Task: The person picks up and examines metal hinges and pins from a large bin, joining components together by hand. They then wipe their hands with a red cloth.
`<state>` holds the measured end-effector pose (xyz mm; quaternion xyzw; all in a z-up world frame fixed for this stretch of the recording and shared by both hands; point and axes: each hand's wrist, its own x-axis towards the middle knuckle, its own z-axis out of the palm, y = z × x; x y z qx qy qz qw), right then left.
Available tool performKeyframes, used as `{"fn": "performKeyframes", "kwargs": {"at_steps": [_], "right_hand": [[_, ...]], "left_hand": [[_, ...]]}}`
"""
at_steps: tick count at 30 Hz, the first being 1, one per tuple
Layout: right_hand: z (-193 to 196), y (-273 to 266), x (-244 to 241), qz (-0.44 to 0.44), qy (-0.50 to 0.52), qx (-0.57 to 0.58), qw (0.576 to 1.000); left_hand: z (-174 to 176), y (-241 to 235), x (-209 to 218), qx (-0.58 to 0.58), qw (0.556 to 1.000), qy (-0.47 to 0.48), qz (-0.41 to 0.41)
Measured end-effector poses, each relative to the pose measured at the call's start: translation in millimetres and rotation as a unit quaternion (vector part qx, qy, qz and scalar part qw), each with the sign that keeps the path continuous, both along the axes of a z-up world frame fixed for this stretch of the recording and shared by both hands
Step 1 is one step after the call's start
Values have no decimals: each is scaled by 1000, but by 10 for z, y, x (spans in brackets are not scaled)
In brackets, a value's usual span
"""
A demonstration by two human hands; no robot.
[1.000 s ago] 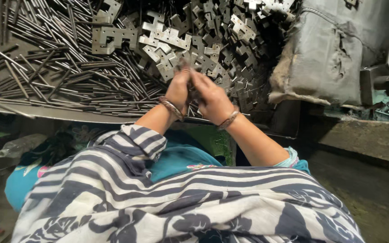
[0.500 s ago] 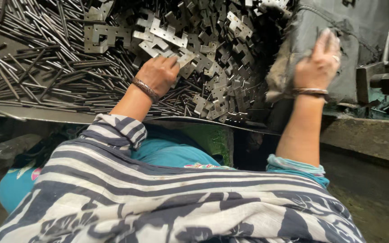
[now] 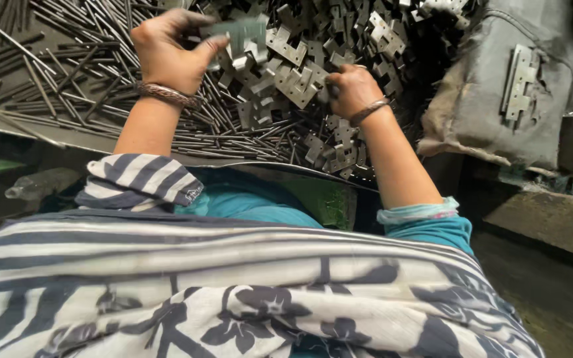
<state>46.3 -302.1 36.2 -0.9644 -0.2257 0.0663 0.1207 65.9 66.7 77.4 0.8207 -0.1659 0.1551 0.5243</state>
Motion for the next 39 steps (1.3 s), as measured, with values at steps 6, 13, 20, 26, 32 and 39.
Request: {"fn": "performKeyframes", "kwargs": {"at_steps": [6, 13, 20, 26, 32, 39], "right_hand": [[530, -227, -412, -6, -79, 34, 996], [1044, -379, -927, -57, -83, 161, 982], [812, -396, -982, -79, -68, 219, 970], [339, -454, -886, -294, 90, 680, 665], [503, 109, -792, -336, 217, 745, 533], [492, 907, -1016, 16, 2, 303, 953]], "left_hand": [[179, 109, -316, -566, 784, 216, -136], [-58, -74, -485, -182, 929, 272, -175], [-810, -921, -617, 512, 796, 173, -272], [-937, -735, -608, 281, 920, 173, -211], [-740, -615, -657, -520, 759, 392, -2], [-624, -1473, -1064, -621, 610, 481, -104]]}}
